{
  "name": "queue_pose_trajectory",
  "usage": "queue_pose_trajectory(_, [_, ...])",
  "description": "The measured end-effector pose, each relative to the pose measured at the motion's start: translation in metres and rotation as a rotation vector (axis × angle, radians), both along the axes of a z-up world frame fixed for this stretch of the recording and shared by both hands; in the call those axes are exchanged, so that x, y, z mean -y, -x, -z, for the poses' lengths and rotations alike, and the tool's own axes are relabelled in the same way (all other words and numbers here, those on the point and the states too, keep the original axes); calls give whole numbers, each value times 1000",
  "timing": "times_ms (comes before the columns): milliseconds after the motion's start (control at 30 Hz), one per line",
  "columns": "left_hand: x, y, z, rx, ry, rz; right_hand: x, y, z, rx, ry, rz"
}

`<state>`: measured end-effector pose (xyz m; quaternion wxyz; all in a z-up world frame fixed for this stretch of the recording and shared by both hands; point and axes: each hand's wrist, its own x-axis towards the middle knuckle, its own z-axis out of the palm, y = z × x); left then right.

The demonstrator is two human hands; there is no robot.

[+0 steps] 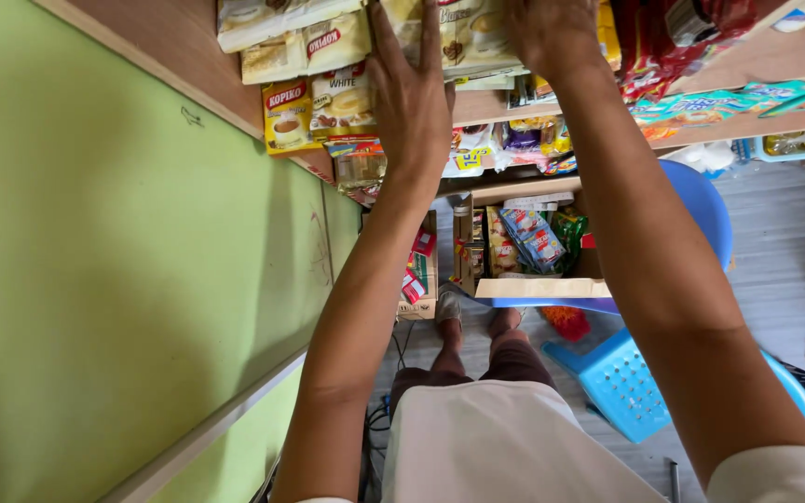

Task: Picking grocery items from shelves to pack into a box and labeling a can using a price gun.

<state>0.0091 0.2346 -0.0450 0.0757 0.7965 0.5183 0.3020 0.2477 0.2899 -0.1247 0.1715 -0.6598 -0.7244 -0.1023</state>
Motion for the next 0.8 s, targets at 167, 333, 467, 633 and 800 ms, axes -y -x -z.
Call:
queue_pose_trajectory(167, [1,-14,-2,-150,62,-61,10,24,-25,-290,-193,43])
queue_pose_trajectory(333, [-31,-15,24,-325,-265,-82,34,67,-84,-329,11,130])
queue_pose_trajectory(467, [-57,-11,29,-381,-203,-11,19,50,-69,-359,74,154])
queue_pose_trajectory(633, [-66,-2,30,-360,-168,138,67,65,-112,-317,25,18])
queue_pose_trajectory(800, [-43,12,9,-336,-196,167,86,68,-88,-143,-49,-160])
